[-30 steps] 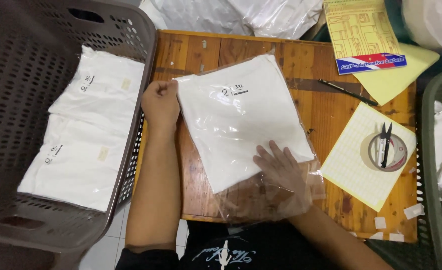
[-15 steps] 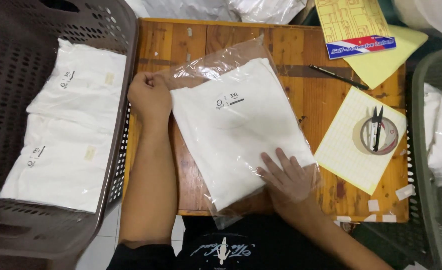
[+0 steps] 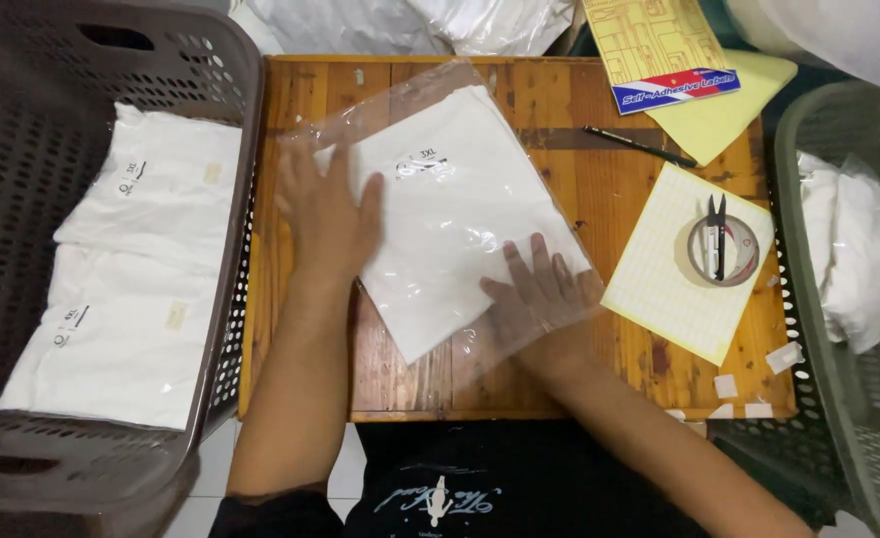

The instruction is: The person is preparing a t-shirt for packaging by marking a label, folding the shirt, and trimming loose threads with nippers.

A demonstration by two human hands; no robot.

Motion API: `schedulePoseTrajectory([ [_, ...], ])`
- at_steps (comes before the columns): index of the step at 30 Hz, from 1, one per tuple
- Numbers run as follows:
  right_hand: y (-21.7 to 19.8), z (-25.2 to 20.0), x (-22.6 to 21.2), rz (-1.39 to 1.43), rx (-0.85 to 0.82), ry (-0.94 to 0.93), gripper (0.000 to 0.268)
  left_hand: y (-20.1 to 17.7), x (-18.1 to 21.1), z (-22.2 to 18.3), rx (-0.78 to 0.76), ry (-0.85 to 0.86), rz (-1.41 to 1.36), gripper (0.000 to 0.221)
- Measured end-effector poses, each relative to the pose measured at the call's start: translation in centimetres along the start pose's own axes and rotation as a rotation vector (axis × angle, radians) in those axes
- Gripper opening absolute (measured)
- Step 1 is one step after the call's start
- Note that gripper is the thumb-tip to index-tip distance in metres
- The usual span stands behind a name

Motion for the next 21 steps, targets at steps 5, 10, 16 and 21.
schedulePoseTrajectory([
  [5,-0.8,3.0,-1.1,-0.034,-0.109,-0.077,0.031,1.3,0.5,0.2,-0.278,0.016,-0.034,0.047],
  [10,6.0,0.3,2.2,0.035,-0.196,-0.093,0.03,2.1,-0.1,0.3,-0.369,0.015,-0.084,0.052],
  [16,2.1,-0.9,0.6,0.206,-0.44,-0.021,0.035,3.8,-0.7,0.4,-0.433,0.021,0.027,0.062],
  [21,-0.6,-1.2,0.0,0.408,-0.566,0.03,0.045,4.0,-0.6,0.9,-0.447,-0.004,0.058,0.064],
])
Point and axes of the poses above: each hand's wrist, its own z-axis towards the middle knuckle, its own y-axis out of the palm, x = y × z, the point moved 5 cm from there along z, towards the middle knuckle, and after that the axes turned 15 degrees about z, right-handed, at the moved point
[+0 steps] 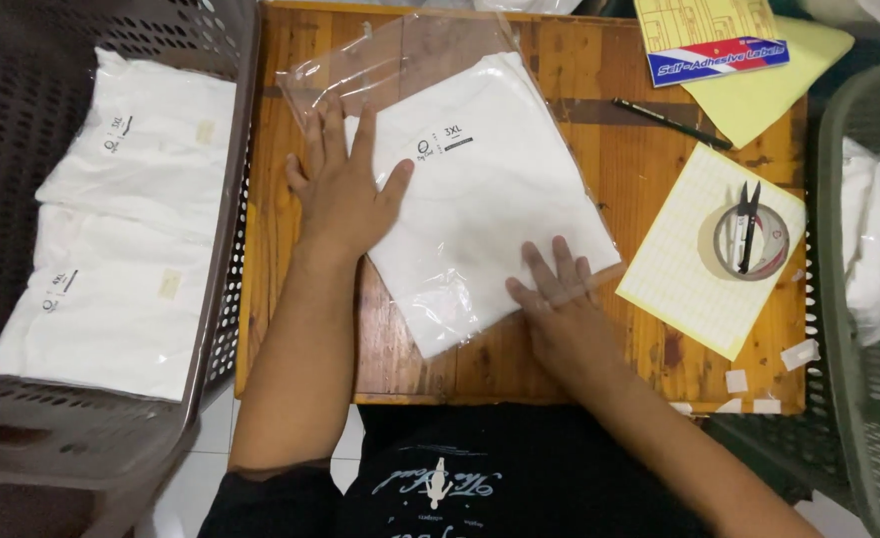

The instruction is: The person is preparing a t-shirt for packaging by marking a label, folding the shirt, and trimming loose threads with nippers.

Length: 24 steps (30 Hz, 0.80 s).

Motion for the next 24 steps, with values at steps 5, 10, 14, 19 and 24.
schedulePoseTrajectory([
  [5,-1.6,-1.9,-2.0,-0.097,0.062,-0.025,0.044,0.2,-0.2,0.3,0.024,-0.004,-0.021,0.064],
  [10,-1.2,-5.1,-1.9,-0.142,0.138,-0.066,0.041,-0.2,0.3,-0.2,-0.04,-0.019,-0.033,0.061],
  [14,-1.2,-7.2,-1.9,-0.114,0.174,-0.141,0.036,-0.5,0.6,-0.5,-0.061,-0.038,-0.052,0.06],
  [19,-1.8,-8.2,-2.7,-0.052,0.23,-0.177,0.027,-0.4,0.9,-0.8,-0.069,-0.037,-0.013,0.058],
  [24,-0.7,-6.6,-3.8,-0.252,0.082,-0.257,0.073,-1.6,1.0,-1.0,0.318,0.092,0.056,0.056],
])
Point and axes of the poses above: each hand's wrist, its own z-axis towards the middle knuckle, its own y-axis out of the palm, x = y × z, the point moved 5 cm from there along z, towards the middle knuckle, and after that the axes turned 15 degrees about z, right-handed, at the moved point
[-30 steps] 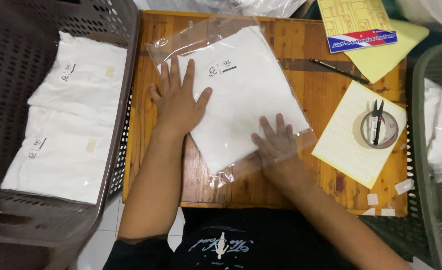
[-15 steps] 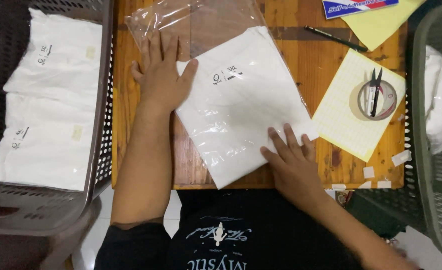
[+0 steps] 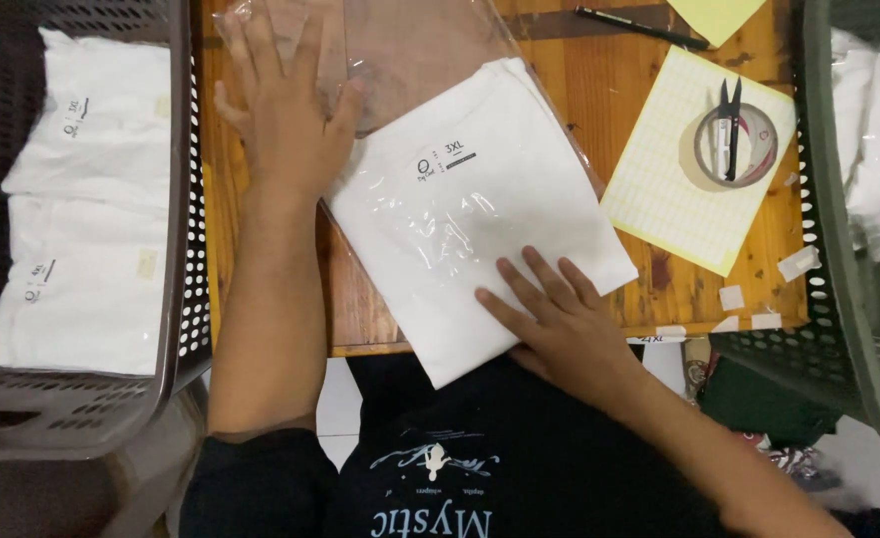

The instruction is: The person is preparing a t-shirt for packaging by marking a label, folding the shirt, and trimming loose threads with nippers.

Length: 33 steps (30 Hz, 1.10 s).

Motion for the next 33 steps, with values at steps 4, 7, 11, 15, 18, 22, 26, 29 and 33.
schedulePoseTrajectory([
  [4,-0.3,0.1,-0.6,-0.04,0.033,-0.087,0.059,1.0,0.9,-0.1,-0.095,0.079,-0.008,0.057],
  [7,-0.2,0.1,-0.5,-0.044,-0.01,-0.107,0.058,1.2,1.8,-0.4,-0.236,0.105,0.001,0.056],
  [11,-1.3,0.3,0.1,0.131,0.079,-0.153,0.048,0.4,3.2,-0.6,-0.281,0.188,0.103,0.049],
  [15,-3.9,0.0,0.3,0.325,0.193,-0.17,0.044,1.3,3.1,-0.4,-0.42,0.208,0.061,0.052],
  [18,-6.3,-0.3,0.7,0.489,0.18,-0.123,0.029,1.5,2.9,-0.4,-0.464,0.207,0.085,0.054],
  [22,-8.3,-2.4,2.2,0.664,0.179,0.041,0.031,2.4,2.4,0.1,-0.435,0.23,0.129,0.054],
  [26,-9.4,-5.7,4.4,0.736,0.239,0.246,0.036,2.9,2.0,0.7,-0.331,0.299,0.14,0.07],
  [29,-8.8,-8.8,6.1,0.808,0.446,0.258,0.036,3.0,1.9,1.0,-0.217,0.361,0.065,0.076],
  [33,-8.7,-11.4,7.8,0.722,0.58,0.449,0.034,1.4,2.0,0.4,-0.004,0.417,-0.219,0.046],
])
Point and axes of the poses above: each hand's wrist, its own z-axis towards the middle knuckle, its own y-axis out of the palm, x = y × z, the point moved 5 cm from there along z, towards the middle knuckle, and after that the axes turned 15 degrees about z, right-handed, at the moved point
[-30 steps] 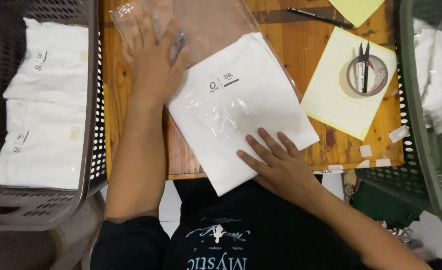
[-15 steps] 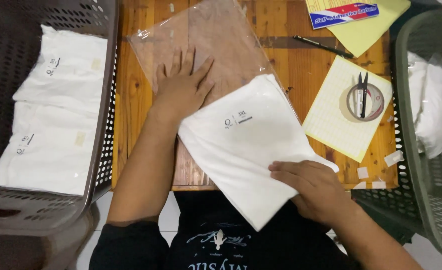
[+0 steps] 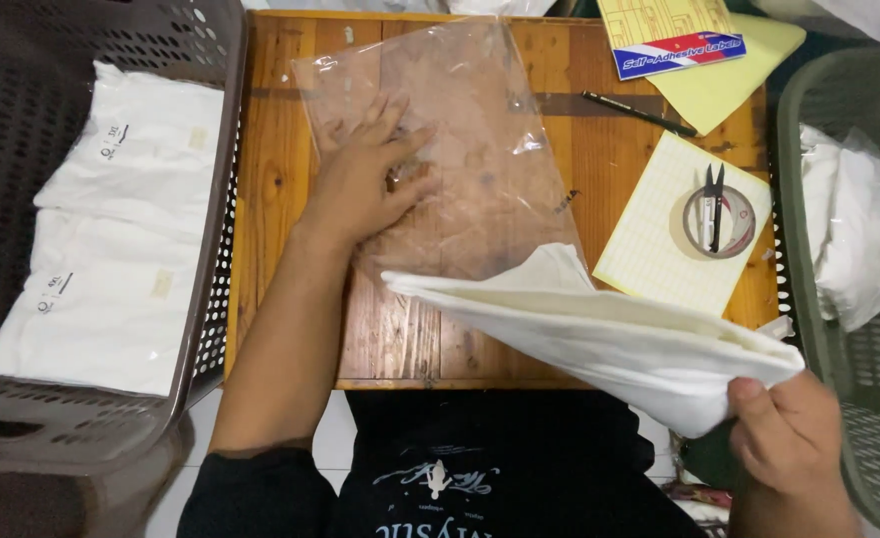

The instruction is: The person is preparing a t-shirt for packaging by marking a label, folding the shirt, and trimming loose threads with nippers.

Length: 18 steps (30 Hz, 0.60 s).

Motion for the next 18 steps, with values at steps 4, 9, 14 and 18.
schedulePoseTrajectory([
  [4,1.9,1.1,0.1,0.185,-0.027,0.127,0.038,-1.8,2.6,-1.4,-0.199,-0.07,-0.197,0.036],
  [9,7.5,1.1,-0.3,-0.203,-0.519,-0.001,0.039,0.0,2.7,-3.3,-0.298,0.084,-0.324,0.035],
  [14,11.8,3.7,-3.8,-0.147,-0.817,0.17,0.028,-2.6,4.2,-6.2,-0.105,0.156,-0.362,0.025],
  [18,11.5,5.8,-5.3,0.407,-0.899,0.288,0.065,-0.1,6.3,-7.7,-0.123,0.184,-0.286,0.028],
])
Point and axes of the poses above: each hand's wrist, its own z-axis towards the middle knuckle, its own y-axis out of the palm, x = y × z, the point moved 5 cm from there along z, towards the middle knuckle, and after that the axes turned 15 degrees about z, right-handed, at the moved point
